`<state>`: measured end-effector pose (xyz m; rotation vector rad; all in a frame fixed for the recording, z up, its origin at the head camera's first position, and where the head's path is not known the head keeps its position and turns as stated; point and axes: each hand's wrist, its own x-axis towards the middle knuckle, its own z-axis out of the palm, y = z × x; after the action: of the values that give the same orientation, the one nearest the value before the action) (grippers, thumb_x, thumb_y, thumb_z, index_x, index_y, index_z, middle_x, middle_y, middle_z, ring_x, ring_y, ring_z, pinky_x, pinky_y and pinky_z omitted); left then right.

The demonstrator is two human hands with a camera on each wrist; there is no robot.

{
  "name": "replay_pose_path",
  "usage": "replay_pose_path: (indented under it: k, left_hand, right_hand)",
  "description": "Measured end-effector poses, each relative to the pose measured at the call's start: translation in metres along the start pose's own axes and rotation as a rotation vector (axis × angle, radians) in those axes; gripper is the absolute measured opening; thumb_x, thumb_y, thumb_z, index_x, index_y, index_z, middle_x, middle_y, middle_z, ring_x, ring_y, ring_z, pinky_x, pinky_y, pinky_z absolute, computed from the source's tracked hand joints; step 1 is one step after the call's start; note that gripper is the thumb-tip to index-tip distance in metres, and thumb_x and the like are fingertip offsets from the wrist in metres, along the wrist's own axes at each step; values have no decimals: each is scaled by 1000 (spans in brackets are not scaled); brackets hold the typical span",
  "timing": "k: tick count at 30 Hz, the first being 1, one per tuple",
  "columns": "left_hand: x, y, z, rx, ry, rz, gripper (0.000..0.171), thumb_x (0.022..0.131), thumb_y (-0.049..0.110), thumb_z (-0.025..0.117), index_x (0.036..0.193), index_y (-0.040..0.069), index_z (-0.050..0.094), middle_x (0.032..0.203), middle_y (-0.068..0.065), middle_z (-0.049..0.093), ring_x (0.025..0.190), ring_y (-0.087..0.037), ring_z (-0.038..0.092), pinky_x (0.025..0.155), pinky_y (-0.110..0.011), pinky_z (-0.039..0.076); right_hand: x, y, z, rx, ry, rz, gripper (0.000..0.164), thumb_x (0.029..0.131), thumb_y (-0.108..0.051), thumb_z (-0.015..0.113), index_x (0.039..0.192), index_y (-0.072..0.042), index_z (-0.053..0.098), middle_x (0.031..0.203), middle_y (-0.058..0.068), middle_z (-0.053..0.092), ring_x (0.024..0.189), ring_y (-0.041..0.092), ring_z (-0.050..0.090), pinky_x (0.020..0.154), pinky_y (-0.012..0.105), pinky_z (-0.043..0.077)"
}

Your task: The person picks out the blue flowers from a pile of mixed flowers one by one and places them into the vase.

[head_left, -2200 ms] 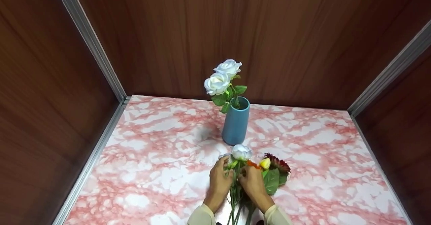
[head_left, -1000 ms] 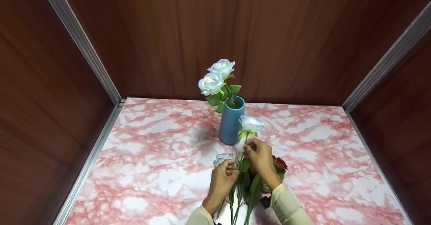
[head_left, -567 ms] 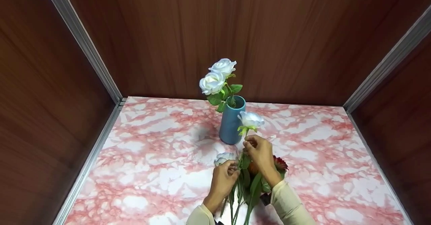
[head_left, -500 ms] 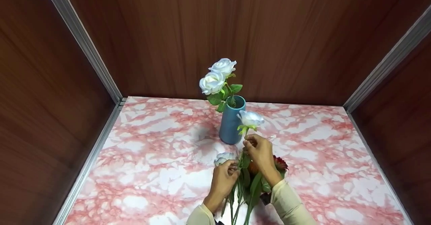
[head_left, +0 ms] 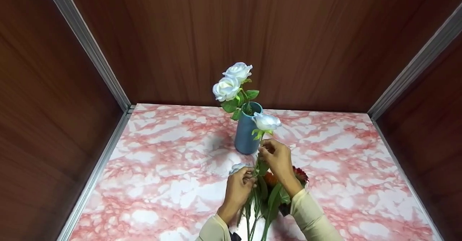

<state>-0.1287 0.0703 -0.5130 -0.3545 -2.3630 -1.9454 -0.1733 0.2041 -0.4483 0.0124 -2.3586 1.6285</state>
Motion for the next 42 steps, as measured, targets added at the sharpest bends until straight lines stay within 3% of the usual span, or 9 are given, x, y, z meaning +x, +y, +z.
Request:
replay_pose_path:
  k: [9, 17, 25, 31, 42]
  left_hand:
    - [8, 5, -2, 51, 25, 22, 25, 76, -2, 63, 98, 8, 65, 71, -1, 63, 57, -10, 61, 52, -20, 47]
    - [17, 14, -2, 83, 62, 30, 28, 73, -5, 58, 96, 8, 66, 71, 0, 61, 55, -8, 59, 50, -20, 46]
    - [25, 21, -2, 74, 71, 85, 25, 73, -6, 61, 95, 6, 66, 70, -1, 60, 56, -7, 57, 49, -20, 46]
    - [30, 25, -3, 125, 94, 144, 24, 72, -4, 65, 93, 7, 67, 71, -3, 62, 59, -7, 56, 54, -20, 45]
    - [38, 34, -4, 106, 100, 155, 24, 72, -5, 65, 94, 6, 66, 69, -2, 60, 56, -7, 57, 48, -19, 45]
  right_hand:
    - [2, -9, -1, 81, -12, 9, 10, 76, 5, 64, 86, 2, 65, 73, 14, 64, 62, 19, 63, 53, 26, 51]
    - [-6, -39, -9, 110, -16, -26, 12, 77, 7, 62, 89, 8, 62, 75, 24, 62, 65, 33, 62, 57, 36, 52]
    - [-5, -48, -13, 87, -14, -57, 19, 78, 6, 63, 97, 6, 64, 78, 23, 64, 68, 32, 63, 57, 31, 52]
    - [-4, -53, -15, 88, -17, -71, 21, 78, 4, 63, 99, 6, 64, 80, 24, 64, 70, 33, 63, 58, 29, 52]
    - [-5, -59, -17, 107, -9, -98, 21, 80, 2, 63, 100, 5, 63, 84, 23, 65, 73, 36, 63, 58, 27, 52]
